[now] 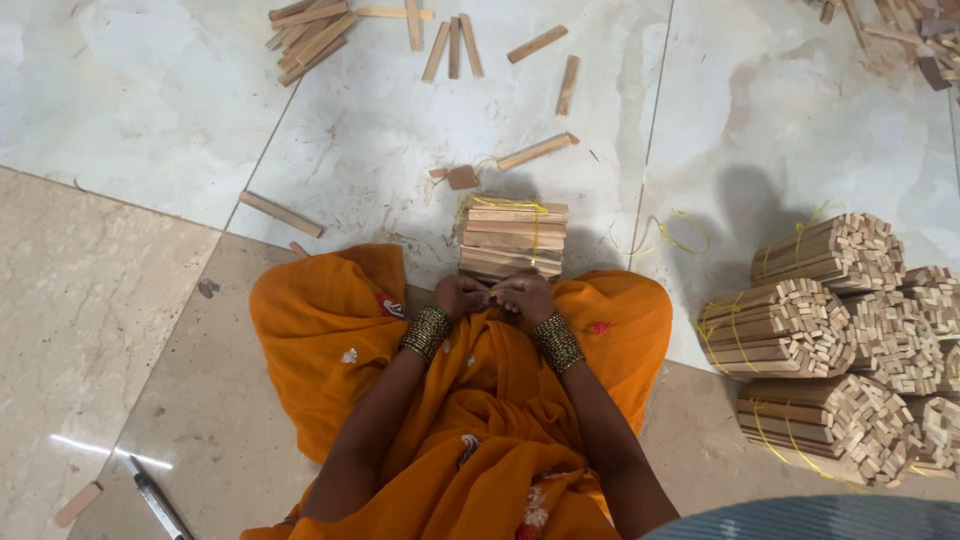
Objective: The person sits on the floor and bundles small wooden sticks. They wrap a yellow rubber band around a stack of sticks, tighten it, then add more sticks one at a time into the bundle, pressing the bundle together and reaching for loose sticks from the floor.
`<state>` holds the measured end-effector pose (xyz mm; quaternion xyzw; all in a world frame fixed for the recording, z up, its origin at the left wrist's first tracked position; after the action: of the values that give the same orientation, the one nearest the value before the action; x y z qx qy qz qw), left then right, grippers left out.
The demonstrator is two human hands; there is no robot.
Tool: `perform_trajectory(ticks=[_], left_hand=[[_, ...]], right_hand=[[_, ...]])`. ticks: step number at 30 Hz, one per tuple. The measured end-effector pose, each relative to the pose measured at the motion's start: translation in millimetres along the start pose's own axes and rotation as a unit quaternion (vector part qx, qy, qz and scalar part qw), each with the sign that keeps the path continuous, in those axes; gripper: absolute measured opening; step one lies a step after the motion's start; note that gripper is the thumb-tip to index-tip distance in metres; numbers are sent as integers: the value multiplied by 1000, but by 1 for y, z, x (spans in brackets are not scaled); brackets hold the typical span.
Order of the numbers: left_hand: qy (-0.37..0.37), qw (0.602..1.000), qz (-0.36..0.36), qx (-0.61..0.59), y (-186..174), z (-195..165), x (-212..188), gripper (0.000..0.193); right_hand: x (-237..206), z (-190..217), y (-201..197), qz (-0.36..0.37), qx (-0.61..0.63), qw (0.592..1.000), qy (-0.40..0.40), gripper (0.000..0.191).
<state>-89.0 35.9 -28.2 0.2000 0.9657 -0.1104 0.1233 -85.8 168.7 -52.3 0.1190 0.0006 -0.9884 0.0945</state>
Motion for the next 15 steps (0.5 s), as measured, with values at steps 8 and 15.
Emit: perform_trajectory(ticks=[8, 15], left_hand=[[-44, 998, -32, -42, -6, 20, 1, 12], [-54, 997, -49, -8, -10, 28, 3, 13]], right_hand=[[-5, 21, -33, -95, -26, 995, -32, 16], [-63, 101, -31, -195, -133, 879, -414, 16]])
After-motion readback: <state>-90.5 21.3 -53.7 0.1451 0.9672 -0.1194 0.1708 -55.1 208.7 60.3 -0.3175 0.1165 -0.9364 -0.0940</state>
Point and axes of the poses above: each hand's wrist, its own x-axis towards the middle knuckle, its own y-axis out of the palm, z = x × y, the point moved 10 cm from there along x, towards the middle knuckle, and after that the axes turned 10 degrees about x, right-handed, at the moved point
